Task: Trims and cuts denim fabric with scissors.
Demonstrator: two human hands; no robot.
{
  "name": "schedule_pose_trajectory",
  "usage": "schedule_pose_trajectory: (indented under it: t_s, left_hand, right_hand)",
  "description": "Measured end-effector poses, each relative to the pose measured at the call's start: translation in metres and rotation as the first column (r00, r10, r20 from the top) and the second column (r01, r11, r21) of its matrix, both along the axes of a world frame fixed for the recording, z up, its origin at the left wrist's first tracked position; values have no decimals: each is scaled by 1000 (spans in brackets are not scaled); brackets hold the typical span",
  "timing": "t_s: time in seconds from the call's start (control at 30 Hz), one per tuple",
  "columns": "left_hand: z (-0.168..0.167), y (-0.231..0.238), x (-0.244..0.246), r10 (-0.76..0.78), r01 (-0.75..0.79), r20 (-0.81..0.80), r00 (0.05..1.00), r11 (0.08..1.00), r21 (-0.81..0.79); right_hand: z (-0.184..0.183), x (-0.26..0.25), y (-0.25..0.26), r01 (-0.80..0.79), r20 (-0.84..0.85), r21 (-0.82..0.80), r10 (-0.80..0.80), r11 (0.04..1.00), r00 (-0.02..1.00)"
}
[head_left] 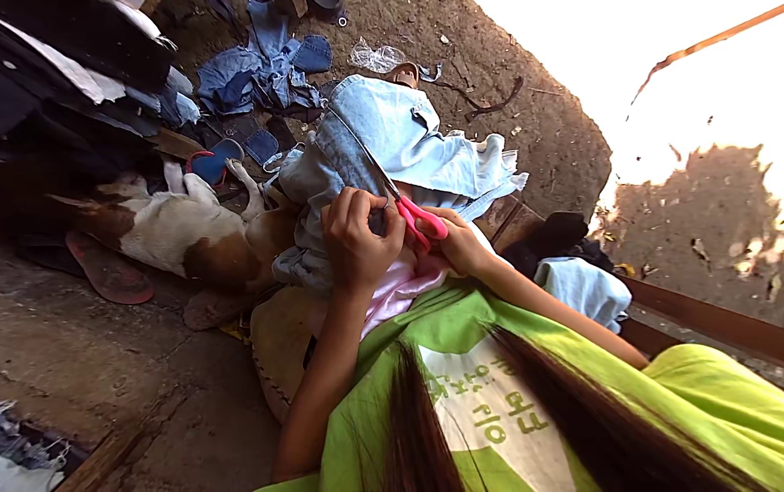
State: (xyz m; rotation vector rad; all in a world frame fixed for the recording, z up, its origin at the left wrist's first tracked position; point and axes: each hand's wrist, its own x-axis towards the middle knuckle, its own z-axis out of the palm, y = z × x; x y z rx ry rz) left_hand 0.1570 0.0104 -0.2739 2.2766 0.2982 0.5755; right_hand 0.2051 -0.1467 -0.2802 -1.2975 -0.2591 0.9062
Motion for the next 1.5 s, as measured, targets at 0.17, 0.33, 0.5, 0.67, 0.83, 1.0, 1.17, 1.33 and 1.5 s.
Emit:
schedule_pose_trajectory:
  t_s: [0.17,0.33,0.5,0.67,0.83,1.0,1.17,1.33,1.5]
  left_hand:
    - [0,-1,0,2,-2,1,1000,1000,-1]
    - [2,-1,1,22,-21,-40,999,1000,18]
    - [7,-2,1,19,-12,-143,990,999,44]
    - [6,-1,-1,16,-14,-120,993,1000,18]
    - [5,-1,-2,11,-11,-84,996,1000,5]
    - [4,0,-2,7,-7,-78,997,1000,8]
    - [4,-1,-2,-3,4,-73,997,1000,10]
    - [3,-1,-1,2,-1,-71,997,1000,22]
    - [4,-1,-1,-2,4,-77,997,1000,31]
  right_hand:
    - [2,1,2,3,-28,-26,-4,1000,1000]
    - [1,-2,1,23,-33,1,-23,1000,999]
    - [-2,-2,-1,17,-46,15,-17,1000,999]
    - [0,4,4,-2,-41,5,2,1000,999]
    - [7,5,9,-11,2,-80,11,997,1000]
    - [5,-1,7,14,5,-22,-14,1000,1000]
    - [11,2,9,-6,7,-100,7,995,1000]
    - [11,3,9,16,23,-91,-14,996,1000]
    - [9,6,9,10,58,-81,-5,997,998]
